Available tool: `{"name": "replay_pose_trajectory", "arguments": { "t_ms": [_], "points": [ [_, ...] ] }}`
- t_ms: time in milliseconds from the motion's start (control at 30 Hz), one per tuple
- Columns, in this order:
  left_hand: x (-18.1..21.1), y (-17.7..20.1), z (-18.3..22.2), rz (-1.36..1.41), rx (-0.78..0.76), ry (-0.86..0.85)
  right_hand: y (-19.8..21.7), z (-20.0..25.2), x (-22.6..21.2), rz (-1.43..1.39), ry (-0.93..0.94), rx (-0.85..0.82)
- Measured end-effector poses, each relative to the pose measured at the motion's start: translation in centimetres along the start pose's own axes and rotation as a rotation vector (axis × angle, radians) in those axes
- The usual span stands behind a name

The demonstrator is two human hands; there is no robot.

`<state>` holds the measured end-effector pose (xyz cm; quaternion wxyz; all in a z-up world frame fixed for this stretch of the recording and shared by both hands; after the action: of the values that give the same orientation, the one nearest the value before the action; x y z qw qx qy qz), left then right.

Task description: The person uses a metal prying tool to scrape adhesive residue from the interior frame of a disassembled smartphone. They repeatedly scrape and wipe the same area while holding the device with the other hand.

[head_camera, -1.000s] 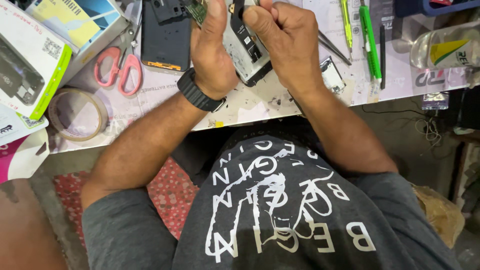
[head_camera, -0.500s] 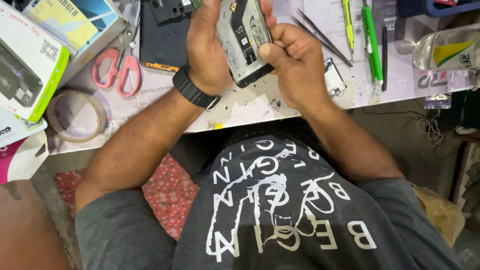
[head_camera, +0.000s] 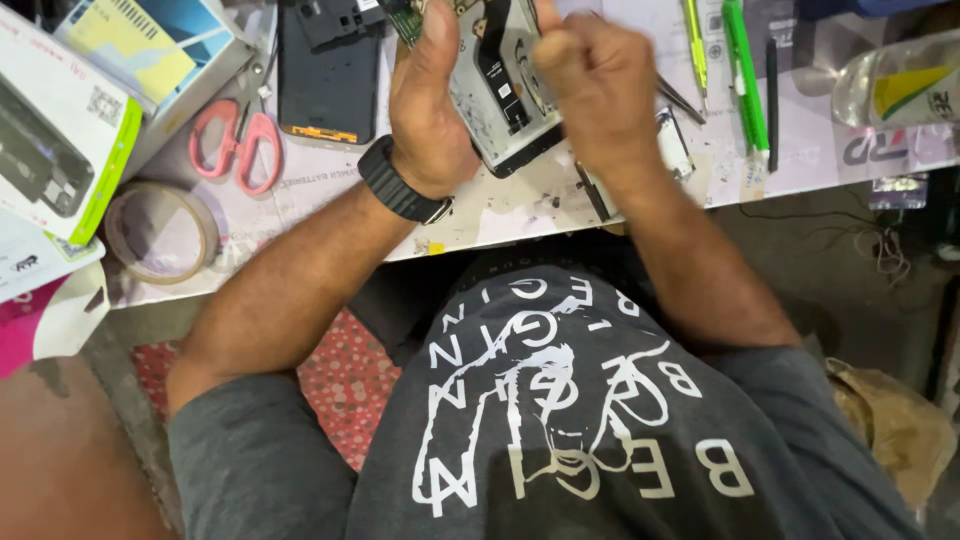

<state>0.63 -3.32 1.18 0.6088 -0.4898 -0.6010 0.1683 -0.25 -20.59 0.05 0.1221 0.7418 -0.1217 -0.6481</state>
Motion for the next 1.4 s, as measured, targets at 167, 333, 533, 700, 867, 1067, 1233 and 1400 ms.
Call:
{"name": "replay_pose_trajectory", "arguments": {
  "t_ms": [167,333,533,700,867,1067,1233,1400],
  "points": [
    [-1.0,0.8,-0.7,0.357,0.057,0.209,5.5,-0.2,-1.3,-0.575,0.102,-0.187],
    [-0.9,1.2,-1.3,0.252,0.04,0.175,6.0,-0.6,-0.6,-1.161,0.063,-0.553],
    [-0.7,1.0,-1.3,0.21,0.061,0.2,5.4,-0.2,-2.5,-1.341,0.121,-0.676],
    [-0.8,1.1,-1.4,0.281,0.065,0.252,6.5,1.6,-3.1,-0.821,0.077,-0.43],
    [-1.2,1.8,-1.4,0.306,0.059,0.287,5.0,2.7,-6.4,0.174,0.453,-0.28],
    [-1.2,2.0,-1.6,0.238,-0.025,0.209,2.8,3.2,-8.5,0.789,0.616,-0.254],
    [-1.4,2.1,-1.4,0.259,-0.041,0.253,2.5,2.9,-6.5,0.886,0.57,-0.264],
    [-1.8,2.6,-1.5,0.297,0.062,0.319,2.6,3.6,-5.1,0.866,0.639,-0.19]
  ]
}}
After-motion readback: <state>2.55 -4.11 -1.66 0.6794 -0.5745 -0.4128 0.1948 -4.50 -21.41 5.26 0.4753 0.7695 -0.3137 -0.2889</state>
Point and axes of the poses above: each hand's wrist, its own z-axis away from the middle knuckle, its own y-axis out of the back of the hand, x = y × z, the point moved 4 cm from there along -z, towards the middle knuckle, and after that the axes turned 11 degrees about z, right-handed, at the moved point
